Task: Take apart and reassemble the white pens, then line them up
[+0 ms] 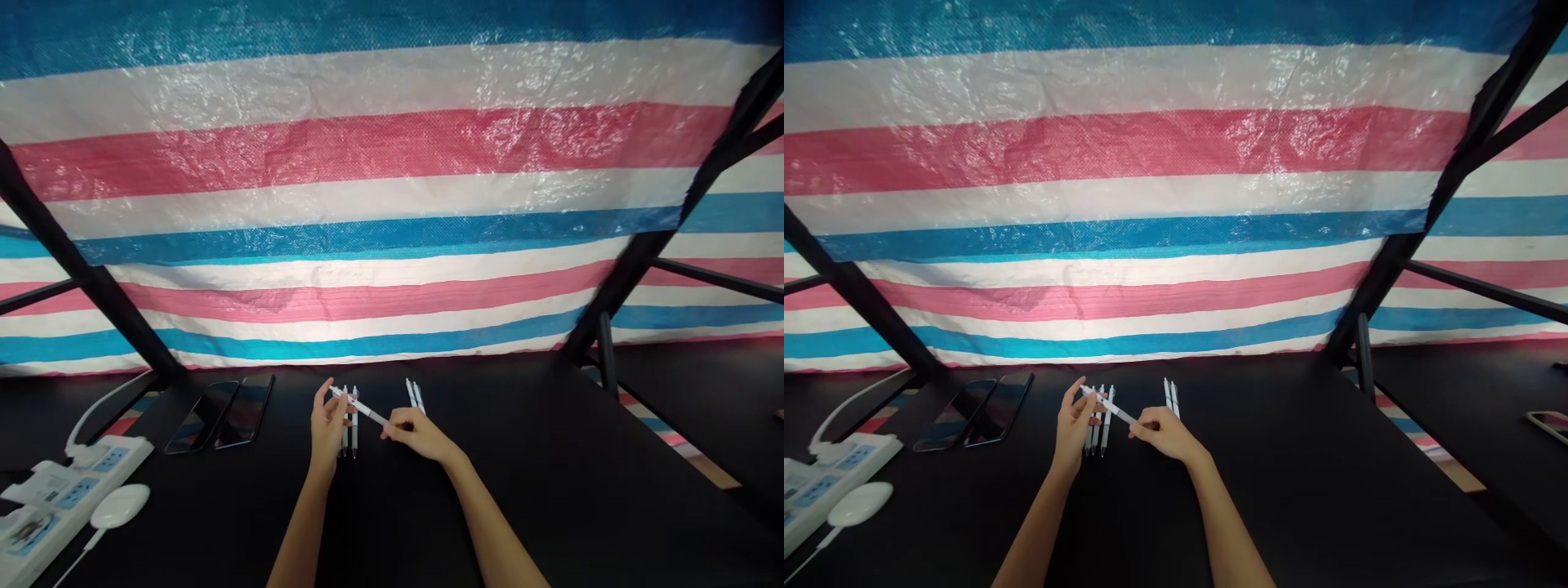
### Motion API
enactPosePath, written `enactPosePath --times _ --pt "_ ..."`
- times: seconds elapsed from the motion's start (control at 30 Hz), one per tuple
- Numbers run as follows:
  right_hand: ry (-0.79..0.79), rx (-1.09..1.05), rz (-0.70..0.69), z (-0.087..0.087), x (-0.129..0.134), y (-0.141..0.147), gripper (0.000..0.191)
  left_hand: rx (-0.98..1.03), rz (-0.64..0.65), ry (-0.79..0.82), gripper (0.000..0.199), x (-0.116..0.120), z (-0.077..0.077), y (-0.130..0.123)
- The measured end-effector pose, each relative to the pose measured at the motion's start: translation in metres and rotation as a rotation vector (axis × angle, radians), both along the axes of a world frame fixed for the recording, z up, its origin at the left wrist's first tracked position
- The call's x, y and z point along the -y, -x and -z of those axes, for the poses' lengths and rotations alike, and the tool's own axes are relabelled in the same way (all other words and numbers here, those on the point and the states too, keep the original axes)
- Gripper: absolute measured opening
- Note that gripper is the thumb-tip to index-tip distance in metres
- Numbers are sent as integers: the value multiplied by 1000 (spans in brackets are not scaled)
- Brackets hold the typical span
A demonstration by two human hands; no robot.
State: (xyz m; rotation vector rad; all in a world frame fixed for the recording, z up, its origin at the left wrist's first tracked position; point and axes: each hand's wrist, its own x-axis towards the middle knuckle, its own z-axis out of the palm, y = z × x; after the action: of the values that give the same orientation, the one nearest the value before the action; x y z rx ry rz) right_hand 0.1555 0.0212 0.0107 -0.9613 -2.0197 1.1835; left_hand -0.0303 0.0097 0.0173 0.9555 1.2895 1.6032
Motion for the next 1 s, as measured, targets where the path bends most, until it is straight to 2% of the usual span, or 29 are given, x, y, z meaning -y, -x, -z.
enactPosePath --times 0.1,0.3,0.47,0.6,1.0 --pt "-54 75 -10 4 2 5 41 38 34 1 84 3 -2 2" --pt "-93 -25 97 2 3 8 33 41 67 -4 76 3 -2 3" --pt "-98 -63 202 -1 0 4 34 95 95 13 78 2 -2 2" --pt "-102 -66 214 0 -1 3 33 83 150 26 68 2 -1 3" --pt "-118 -37 253 0 -2 2 34 -10 190 35 54 3 -4 0"
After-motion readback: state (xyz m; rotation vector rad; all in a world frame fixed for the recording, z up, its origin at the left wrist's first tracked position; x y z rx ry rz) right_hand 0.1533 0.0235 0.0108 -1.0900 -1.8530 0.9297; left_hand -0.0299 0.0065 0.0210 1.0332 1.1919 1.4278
